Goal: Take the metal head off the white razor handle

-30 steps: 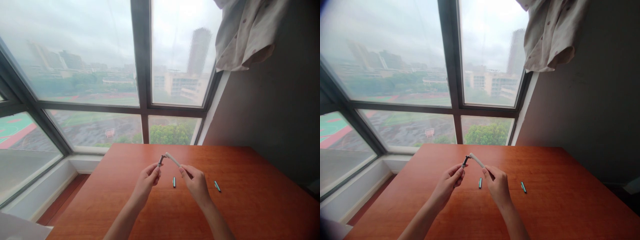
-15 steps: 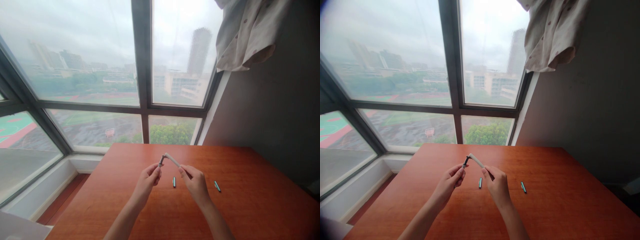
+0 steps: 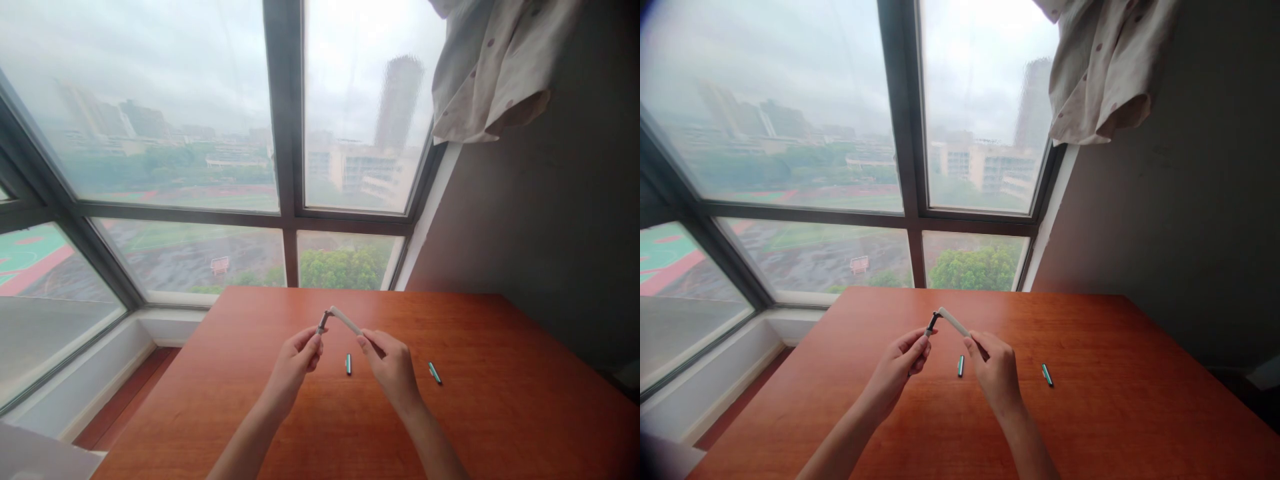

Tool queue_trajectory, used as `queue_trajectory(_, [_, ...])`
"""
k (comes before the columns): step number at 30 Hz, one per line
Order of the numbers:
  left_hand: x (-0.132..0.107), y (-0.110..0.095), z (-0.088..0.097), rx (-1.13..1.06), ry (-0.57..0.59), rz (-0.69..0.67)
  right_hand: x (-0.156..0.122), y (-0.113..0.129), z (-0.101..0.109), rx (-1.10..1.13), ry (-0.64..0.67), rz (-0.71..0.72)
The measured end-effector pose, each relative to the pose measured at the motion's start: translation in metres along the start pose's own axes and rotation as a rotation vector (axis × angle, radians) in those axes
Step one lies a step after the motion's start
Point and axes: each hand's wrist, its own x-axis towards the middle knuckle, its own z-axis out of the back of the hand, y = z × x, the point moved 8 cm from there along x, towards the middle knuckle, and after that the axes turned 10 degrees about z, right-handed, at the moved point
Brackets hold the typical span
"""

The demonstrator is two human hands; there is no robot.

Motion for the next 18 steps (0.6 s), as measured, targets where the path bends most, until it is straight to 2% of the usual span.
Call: queue_trajectory(18, [-0.0017,-0.0014,-0.0013,-0.016,0.021,0.004,0.0003,0.0006,0.0012,-0.006,-0.001,0.007])
